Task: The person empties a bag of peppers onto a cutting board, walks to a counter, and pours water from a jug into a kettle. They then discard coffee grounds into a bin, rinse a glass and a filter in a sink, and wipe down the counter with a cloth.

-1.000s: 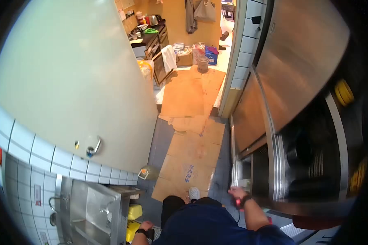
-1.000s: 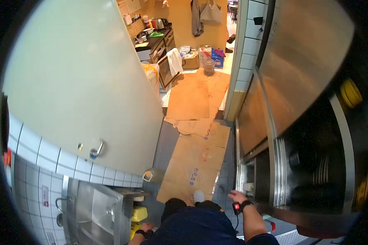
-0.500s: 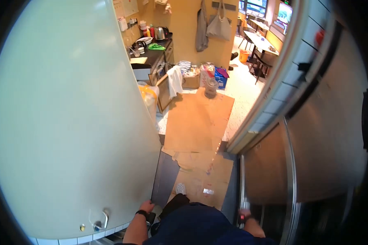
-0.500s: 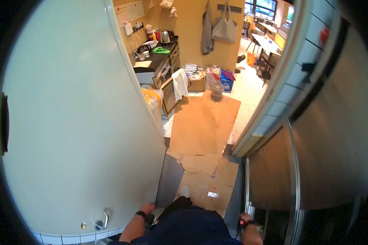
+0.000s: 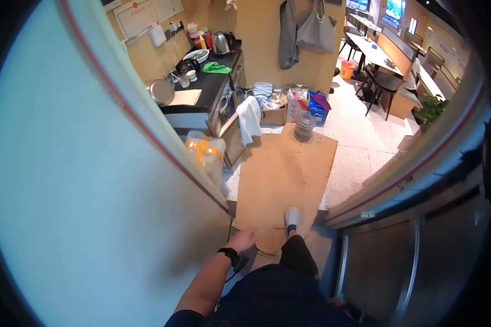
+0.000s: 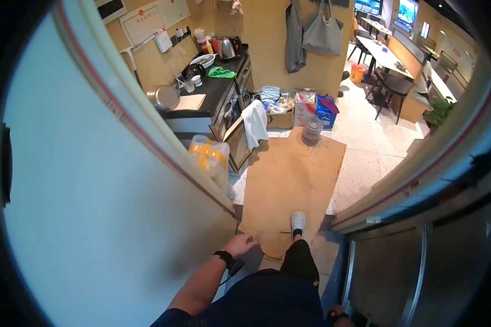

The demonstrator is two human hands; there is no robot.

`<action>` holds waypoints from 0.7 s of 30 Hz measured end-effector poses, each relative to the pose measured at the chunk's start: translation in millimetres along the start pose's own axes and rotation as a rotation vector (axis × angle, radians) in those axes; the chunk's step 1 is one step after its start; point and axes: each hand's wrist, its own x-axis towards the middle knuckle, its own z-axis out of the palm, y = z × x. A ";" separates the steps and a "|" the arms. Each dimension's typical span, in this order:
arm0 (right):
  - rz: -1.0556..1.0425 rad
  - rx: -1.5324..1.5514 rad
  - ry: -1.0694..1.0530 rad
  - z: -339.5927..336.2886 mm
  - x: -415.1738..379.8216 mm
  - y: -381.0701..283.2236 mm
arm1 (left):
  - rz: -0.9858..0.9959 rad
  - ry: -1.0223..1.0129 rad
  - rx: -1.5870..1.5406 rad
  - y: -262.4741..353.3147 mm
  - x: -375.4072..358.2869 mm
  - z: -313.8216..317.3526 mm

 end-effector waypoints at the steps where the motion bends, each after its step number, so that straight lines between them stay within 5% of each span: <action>1: -0.076 -0.149 -0.016 -16.9 20.6 -30.7 | -0.007 0.003 0.006 -1.7 20.6 -11.0; 4: -0.415 -0.515 0.021 -79.9 92.9 -133.9 | 0.291 0.068 0.090 7.5 82.6 -49.1; 6: -0.280 -0.543 -0.015 -142.9 199.0 -233.5 | -0.100 0.175 -0.284 36.5 118.6 -98.8; 8: -0.322 -0.281 0.199 -183.2 219.5 -324.4 | -0.176 0.225 -0.268 42.3 139.8 -119.3; 9: -0.177 -0.168 0.131 -210.2 236.1 -373.6 | -0.231 0.272 -0.249 46.3 154.2 -132.3; 12: -0.218 -0.146 0.174 -277.4 229.8 -535.7 | -0.229 0.367 -0.269 57.2 190.5 -162.9; 14: -0.387 -0.188 0.254 -316.5 323.5 -534.3 | -0.192 0.458 -0.272 56.5 219.0 -181.7; 17: -0.365 -0.145 0.286 -347.7 328.1 -621.4 | -0.147 0.577 -0.230 56.0 265.7 -224.9; 21: -0.434 -0.378 0.254 -365.7 393.9 -627.9 | -0.069 0.683 -0.299 61.6 335.9 -300.7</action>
